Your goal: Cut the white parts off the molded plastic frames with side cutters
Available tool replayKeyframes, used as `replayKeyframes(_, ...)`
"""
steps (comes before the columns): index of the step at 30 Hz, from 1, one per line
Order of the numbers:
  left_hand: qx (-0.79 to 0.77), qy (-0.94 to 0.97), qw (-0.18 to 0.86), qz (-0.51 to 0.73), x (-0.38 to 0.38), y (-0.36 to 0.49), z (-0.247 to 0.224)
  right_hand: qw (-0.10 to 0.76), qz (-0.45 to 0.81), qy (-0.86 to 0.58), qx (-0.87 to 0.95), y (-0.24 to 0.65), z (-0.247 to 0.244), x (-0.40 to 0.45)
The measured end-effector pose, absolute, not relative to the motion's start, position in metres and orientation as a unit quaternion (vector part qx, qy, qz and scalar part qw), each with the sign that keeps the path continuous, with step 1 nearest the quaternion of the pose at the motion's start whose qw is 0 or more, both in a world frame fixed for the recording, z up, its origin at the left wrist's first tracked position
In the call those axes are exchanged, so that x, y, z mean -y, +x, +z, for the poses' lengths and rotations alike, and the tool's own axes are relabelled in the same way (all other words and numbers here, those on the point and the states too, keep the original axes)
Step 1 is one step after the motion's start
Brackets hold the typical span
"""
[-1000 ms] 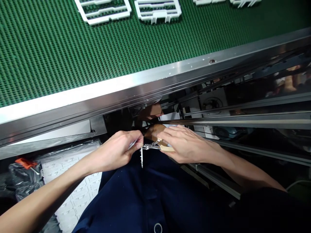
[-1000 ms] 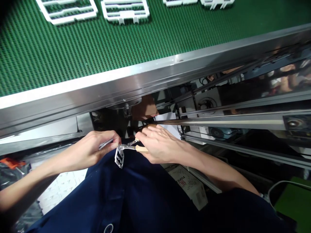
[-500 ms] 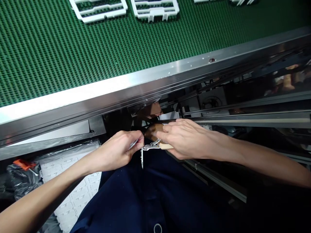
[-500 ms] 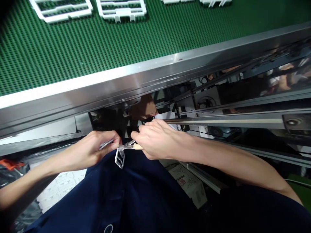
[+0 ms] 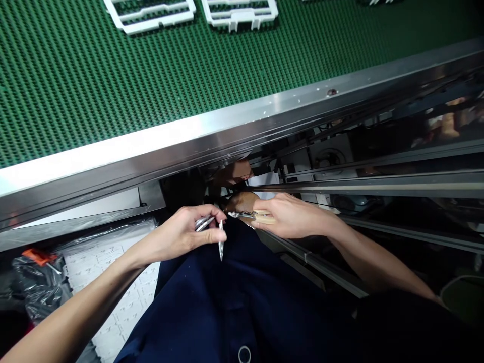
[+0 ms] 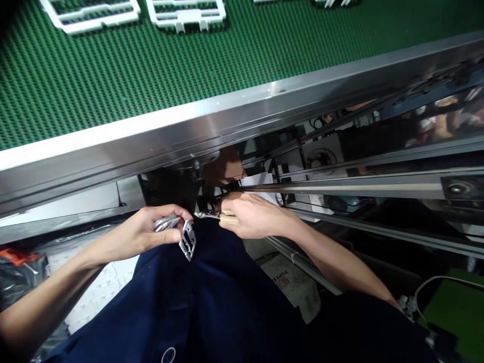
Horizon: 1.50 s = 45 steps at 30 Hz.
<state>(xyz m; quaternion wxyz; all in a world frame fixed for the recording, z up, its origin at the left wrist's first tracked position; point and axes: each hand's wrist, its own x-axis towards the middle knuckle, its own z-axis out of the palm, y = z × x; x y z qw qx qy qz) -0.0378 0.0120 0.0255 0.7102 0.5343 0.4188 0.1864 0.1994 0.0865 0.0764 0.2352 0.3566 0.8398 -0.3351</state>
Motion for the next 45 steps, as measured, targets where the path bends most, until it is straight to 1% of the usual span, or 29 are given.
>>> replayKeyframes(3,-0.415,0.478,0.749,0.196,-0.008,-0.037,0.014,0.178,-0.371,0.451,-0.792,0.206,0.062,-0.078)
replayKeyframes(7,-0.417,0.401,0.780,0.238,-0.009,-0.039,-0.003,0.040,-0.430,0.544,-0.719,0.205,0.035,-0.060)
replayKeyframes(9,-0.384,0.331,0.816,0.279,-0.011,-0.043,-0.012,-0.004,-0.468,0.568,-0.677,0.204,0.023,-0.051)
replayKeyframes(11,-0.341,0.249,0.849,0.317,-0.012,-0.046,-0.020,-0.008,-0.495,0.578,-0.649,0.204,0.015,-0.045)
replayKeyframes(14,-0.306,0.162,0.875,0.339,-0.013,-0.047,-0.024,-0.017,-0.511,0.581,-0.633,0.206,0.010,-0.037)
replayKeyframes(16,-0.299,0.141,0.879,0.343,-0.012,-0.045,-0.025,-0.057,-0.545,0.581,-0.602,0.205,0.009,-0.033)
replayKeyframes(20,-0.288,0.134,0.878,0.359,-0.012,-0.041,-0.026,-0.170,-0.640,0.558,-0.500,0.198,0.011,-0.024)
replayKeyframes(23,-0.297,0.140,0.873,0.360,-0.011,-0.040,-0.028,-0.205,-0.647,0.544,-0.493,0.192,0.015,-0.022)
replayKeyframes(28,-0.318,0.143,0.871,0.347,-0.009,-0.039,-0.026,-0.184,-0.590,0.545,-0.566,0.195,0.024,-0.028)
replayKeyframes(31,-0.286,0.134,0.879,0.356,-0.007,-0.039,-0.026,-0.154,-0.535,0.549,-0.623,0.198,0.031,-0.034)
replayKeyframes(35,-0.199,0.145,0.900,0.360,-0.004,-0.040,-0.032,-0.058,-0.419,0.507,-0.751,0.199,0.046,-0.042)
replayKeyframes(39,-0.171,0.164,0.906,0.349,-0.001,-0.041,-0.036,0.036,-0.304,0.443,-0.842,0.201,0.060,-0.048)
replayKeyframes(42,-0.162,0.167,0.911,0.342,0.002,-0.042,-0.035,0.071,-0.261,0.408,-0.872,0.201,0.064,-0.051)
replayKeyframes(45,-0.154,0.168,0.913,0.339,0.004,-0.042,-0.035,0.100,-0.250,0.380,-0.885,0.200,0.065,-0.054)
